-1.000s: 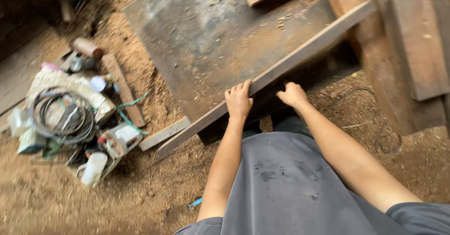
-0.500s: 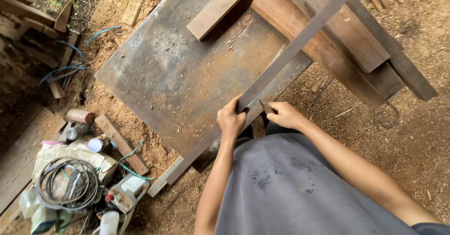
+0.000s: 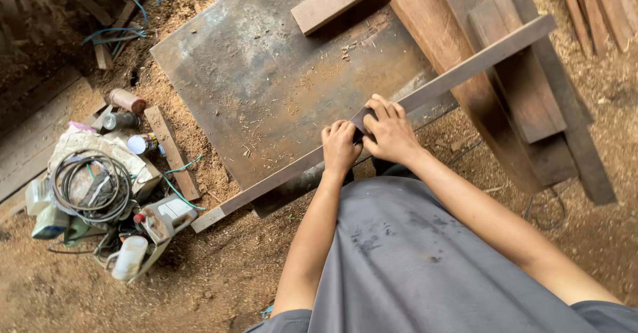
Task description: The person smooths a small rectangular wooden block by hand using a sanding block. They then place the block on a long wooden plank and sand the plank's surface with the same sanding block, moving back and forth along the length of the wood.
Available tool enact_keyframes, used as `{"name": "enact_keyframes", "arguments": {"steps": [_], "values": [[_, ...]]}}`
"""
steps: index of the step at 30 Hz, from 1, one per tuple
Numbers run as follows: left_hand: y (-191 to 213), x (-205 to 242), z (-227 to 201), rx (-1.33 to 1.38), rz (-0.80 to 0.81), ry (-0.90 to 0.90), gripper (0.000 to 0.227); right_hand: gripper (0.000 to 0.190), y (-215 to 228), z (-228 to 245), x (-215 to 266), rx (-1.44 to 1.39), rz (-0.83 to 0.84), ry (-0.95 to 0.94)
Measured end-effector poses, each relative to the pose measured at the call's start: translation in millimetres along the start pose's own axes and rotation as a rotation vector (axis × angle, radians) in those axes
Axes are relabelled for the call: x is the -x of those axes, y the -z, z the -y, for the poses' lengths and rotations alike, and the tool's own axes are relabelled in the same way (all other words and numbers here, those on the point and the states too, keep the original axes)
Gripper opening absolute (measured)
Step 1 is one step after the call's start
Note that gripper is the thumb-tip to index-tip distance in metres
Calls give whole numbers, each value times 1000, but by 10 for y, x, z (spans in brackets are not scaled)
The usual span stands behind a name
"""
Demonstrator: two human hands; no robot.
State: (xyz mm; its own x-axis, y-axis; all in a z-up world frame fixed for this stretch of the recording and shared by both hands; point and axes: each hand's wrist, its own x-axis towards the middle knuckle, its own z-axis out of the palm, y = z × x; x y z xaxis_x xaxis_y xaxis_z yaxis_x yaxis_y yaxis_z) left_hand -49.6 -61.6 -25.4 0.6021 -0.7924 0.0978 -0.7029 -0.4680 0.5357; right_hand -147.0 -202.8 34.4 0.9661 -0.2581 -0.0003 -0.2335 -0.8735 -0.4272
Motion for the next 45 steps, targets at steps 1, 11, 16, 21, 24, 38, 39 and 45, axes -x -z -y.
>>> {"name": "enact_keyframes", "arguments": {"steps": [1, 11, 16, 21, 24, 38, 39, 45], "values": [[70, 4, -45, -56, -49, -10, 55, 40, 1, -33, 56, -12, 9, 22], [86, 165, 34, -195, -24, 246, 35, 101, -80, -188, -124, 455, 403, 294], [62, 173, 48, -226, -73, 248, 38, 95, -150, -306, -136, 349, 184, 472], [83, 165, -80, -176, -102, 323, 31, 102, -60, -470, -201, 367, 307, 393], [37, 180, -97, -175, -86, 336, 34, 101, -34, -502, -166, 387, 237, 437], [92, 662, -249, -137, -81, 493, 111, 82, -400, -101, -290, 420, 212, 563], [94, 678, -216, -84, -108, 529, 111, 81, -460, -29, -313, 405, 220, 574], [477, 1080, 224, -83, -45, 575, 109, 78, -402, -46, -234, 383, 193, 507]]}}
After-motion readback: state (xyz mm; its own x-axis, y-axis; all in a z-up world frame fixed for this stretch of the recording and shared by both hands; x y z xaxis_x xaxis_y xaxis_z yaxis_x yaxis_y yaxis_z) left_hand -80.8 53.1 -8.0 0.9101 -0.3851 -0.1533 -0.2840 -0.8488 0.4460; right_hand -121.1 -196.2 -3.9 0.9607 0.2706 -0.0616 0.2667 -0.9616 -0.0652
